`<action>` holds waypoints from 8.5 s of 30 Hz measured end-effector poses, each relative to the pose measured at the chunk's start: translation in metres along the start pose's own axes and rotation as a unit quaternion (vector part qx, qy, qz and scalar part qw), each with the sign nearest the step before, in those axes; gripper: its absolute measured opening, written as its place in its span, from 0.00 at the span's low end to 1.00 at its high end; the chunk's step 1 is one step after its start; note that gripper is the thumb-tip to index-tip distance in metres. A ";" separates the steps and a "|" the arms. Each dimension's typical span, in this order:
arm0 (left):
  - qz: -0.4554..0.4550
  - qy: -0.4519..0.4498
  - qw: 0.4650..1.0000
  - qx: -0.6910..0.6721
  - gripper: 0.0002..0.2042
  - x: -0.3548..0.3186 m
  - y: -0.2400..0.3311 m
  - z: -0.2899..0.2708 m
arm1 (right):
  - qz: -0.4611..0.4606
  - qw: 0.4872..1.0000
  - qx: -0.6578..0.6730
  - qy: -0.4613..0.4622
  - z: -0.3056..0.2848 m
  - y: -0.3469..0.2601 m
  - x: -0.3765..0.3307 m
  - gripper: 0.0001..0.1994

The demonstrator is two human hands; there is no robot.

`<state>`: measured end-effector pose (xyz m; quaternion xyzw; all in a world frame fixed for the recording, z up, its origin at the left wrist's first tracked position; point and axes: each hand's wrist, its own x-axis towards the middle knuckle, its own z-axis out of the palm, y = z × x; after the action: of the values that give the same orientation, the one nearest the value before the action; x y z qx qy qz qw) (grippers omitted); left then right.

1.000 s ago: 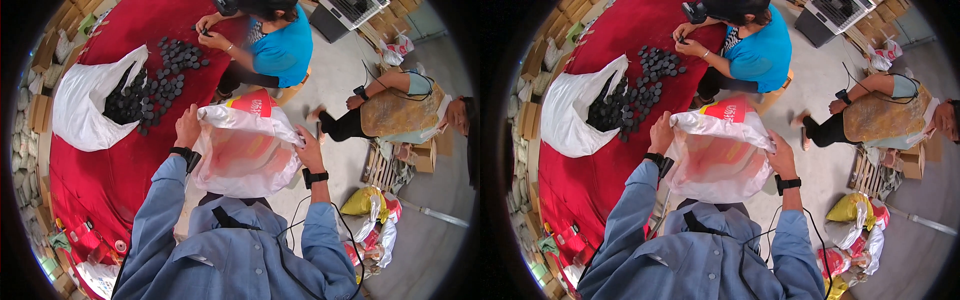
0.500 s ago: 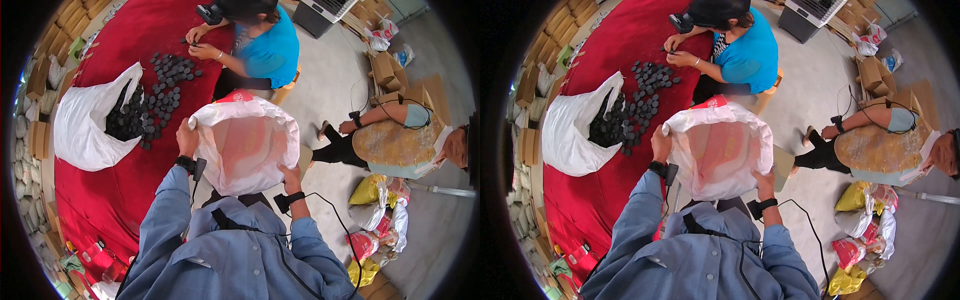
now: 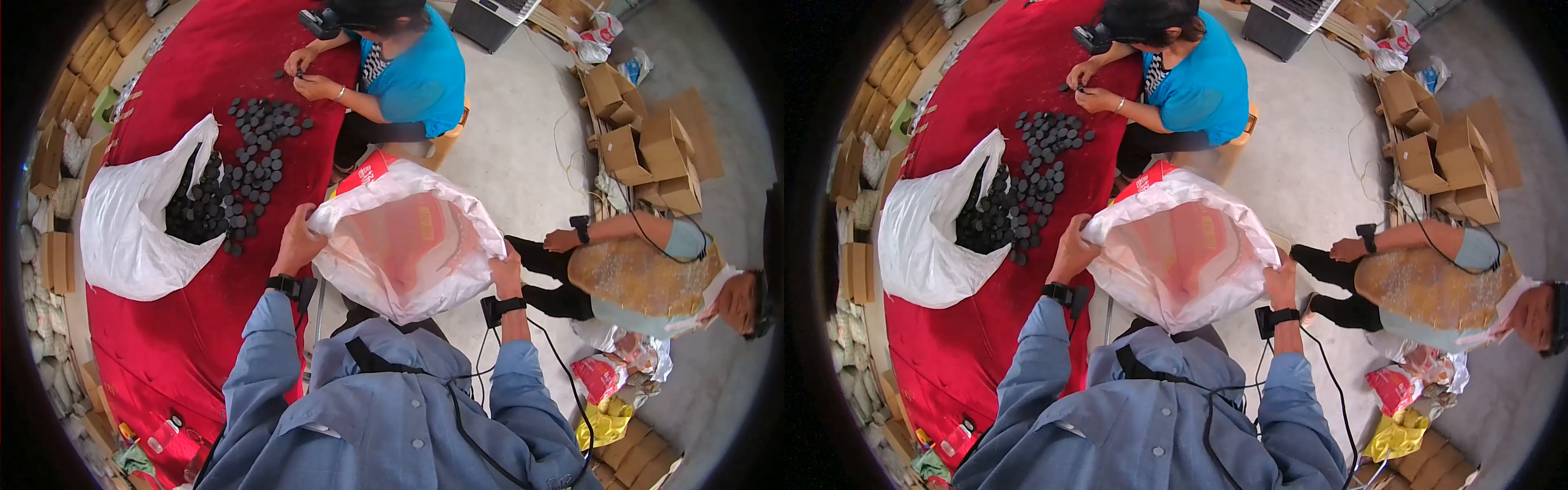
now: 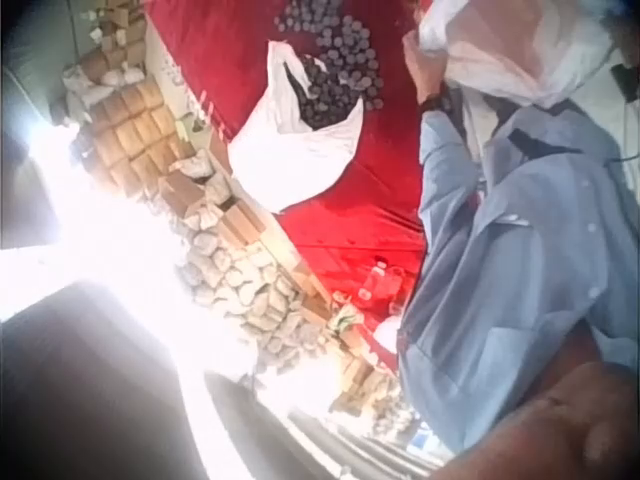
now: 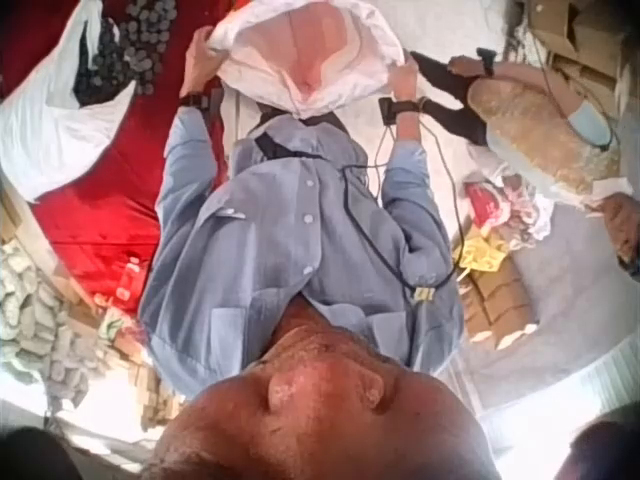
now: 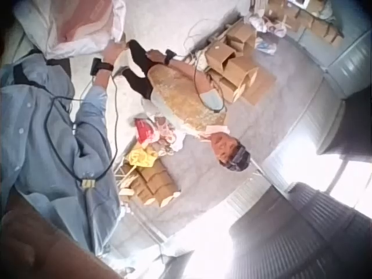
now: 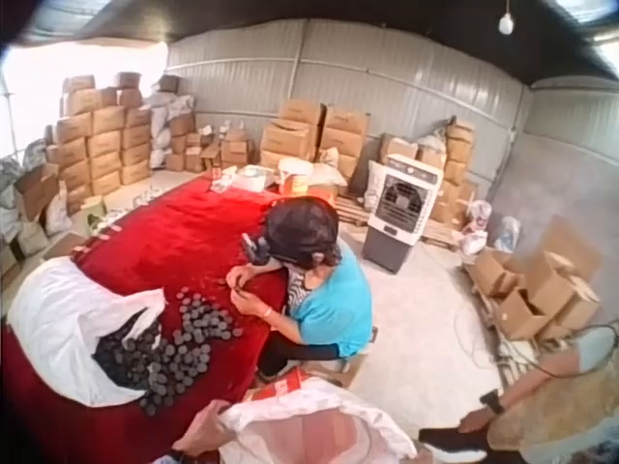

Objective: Inspecting and sorting small black circular discs on a red work table in a manufacturing facility.

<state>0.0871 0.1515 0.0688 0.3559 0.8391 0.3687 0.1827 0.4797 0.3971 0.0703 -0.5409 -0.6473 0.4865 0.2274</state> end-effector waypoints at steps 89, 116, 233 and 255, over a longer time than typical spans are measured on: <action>-0.301 0.062 0.931 -0.196 0.28 -0.077 -0.278 0.270 | -0.163 0.416 -0.681 -0.579 0.190 0.201 0.152 0.51; -0.174 0.088 0.980 0.039 0.19 -0.066 -0.157 0.247 | -0.388 0.285 -0.503 -0.718 0.258 0.297 0.042 0.10; -0.129 0.610 0.747 -0.231 0.06 -0.029 -0.196 -0.017 | -0.177 0.905 0.236 -0.308 0.358 0.007 0.214 0.04; -0.056 0.533 0.829 -0.159 0.03 -0.009 -0.145 0.007 | -0.604 0.683 -0.193 -0.363 0.477 -0.146 0.147 0.23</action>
<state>0.0300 0.0794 -0.0440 0.0227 0.7548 0.6182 -0.2184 -0.0280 0.3576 -0.0376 0.1545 -0.9452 0.2658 0.1101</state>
